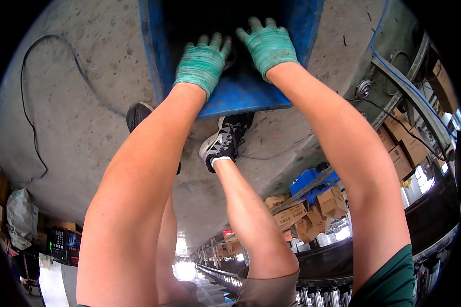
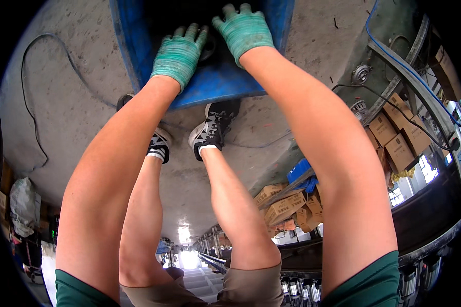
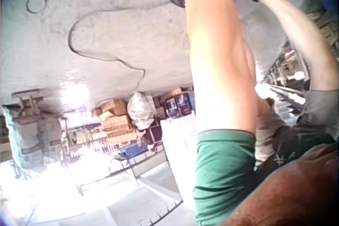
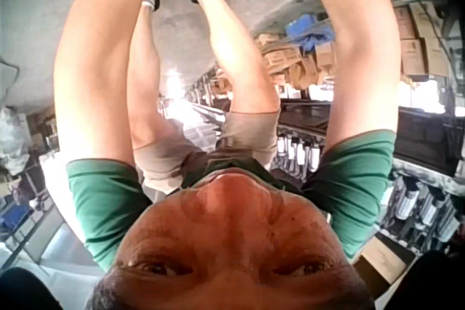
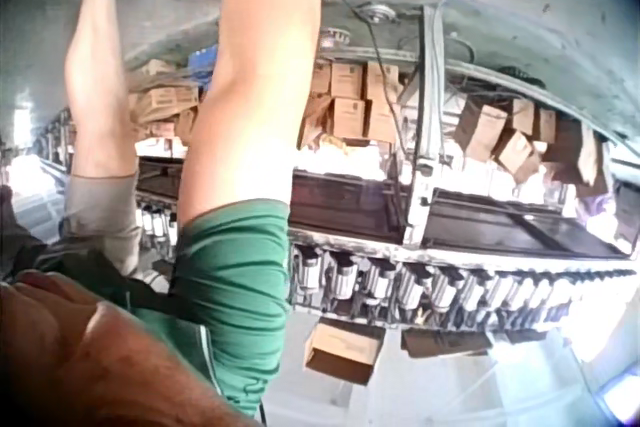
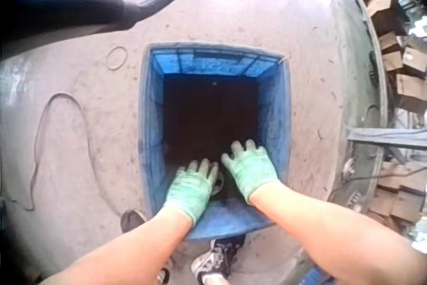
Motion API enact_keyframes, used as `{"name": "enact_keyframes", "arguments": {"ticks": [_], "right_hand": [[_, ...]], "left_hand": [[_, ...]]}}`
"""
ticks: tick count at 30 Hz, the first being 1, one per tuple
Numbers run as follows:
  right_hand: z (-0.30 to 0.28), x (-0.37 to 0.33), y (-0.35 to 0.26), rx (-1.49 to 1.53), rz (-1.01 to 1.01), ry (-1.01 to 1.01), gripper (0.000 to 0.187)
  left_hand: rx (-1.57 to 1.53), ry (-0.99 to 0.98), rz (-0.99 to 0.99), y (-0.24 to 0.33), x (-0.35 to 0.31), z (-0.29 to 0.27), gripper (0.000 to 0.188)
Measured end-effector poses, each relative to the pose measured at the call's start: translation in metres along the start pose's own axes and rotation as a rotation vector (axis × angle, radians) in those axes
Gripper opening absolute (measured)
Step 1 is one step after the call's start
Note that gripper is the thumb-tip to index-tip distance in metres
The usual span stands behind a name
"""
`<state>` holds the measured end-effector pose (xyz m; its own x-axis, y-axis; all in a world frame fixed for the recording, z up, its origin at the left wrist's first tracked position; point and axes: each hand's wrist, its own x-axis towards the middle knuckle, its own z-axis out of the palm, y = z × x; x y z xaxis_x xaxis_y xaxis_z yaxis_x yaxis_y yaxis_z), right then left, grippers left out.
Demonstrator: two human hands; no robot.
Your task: The person repeatedly picks up stacks of circular metal discs from a blue bin and places them into cylindrical housings on a workbench. They then insert wires into the housings and secure the discs inside. The person continues this repetitive assembly process throughout the video.
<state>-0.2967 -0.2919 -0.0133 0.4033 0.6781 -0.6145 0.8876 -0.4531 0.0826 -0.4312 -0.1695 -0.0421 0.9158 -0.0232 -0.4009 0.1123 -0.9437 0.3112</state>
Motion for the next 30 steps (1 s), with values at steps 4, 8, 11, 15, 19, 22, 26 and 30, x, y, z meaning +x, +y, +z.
{"name": "enact_keyframes", "arguments": {"ticks": [4,8,11,15,19,22,26,30], "right_hand": [[0.009,0.002,0.0,-0.006,0.023,0.062,0.074],[-0.05,-0.025,0.002,0.27,0.204,0.004,0.069],[-0.104,-0.082,0.003,0.696,0.47,0.102,0.09],[-0.166,-0.221,0.001,1.508,0.643,0.051,0.1],[-0.243,-0.392,-0.013,1.909,0.552,0.04,0.079],[-0.337,-0.516,-0.005,1.974,0.443,-0.007,0.074],[-0.405,-0.67,-0.011,2.261,0.344,0.272,0.066],[-0.442,-0.82,-0.029,2.045,0.41,0.651,0.058]], "left_hand": [[-0.001,-0.045,-0.001,0.002,0.014,-0.005,0.062],[-0.225,-0.005,-0.215,0.009,0.001,-0.078,0.078],[-0.578,-0.03,-0.357,0.009,-0.033,-0.171,0.094],[-1.558,-0.033,-0.479,0.006,-0.146,-0.248,0.088],[-1.917,-0.163,-0.584,0.054,-0.302,-0.432,0.093],[-2.067,-0.099,-0.374,0.087,-0.396,-0.501,0.099],[-2.027,-0.133,-0.134,0.161,-0.436,-0.604,0.105],[-1.893,-0.285,0.221,0.237,-0.442,-0.66,0.089]]}}
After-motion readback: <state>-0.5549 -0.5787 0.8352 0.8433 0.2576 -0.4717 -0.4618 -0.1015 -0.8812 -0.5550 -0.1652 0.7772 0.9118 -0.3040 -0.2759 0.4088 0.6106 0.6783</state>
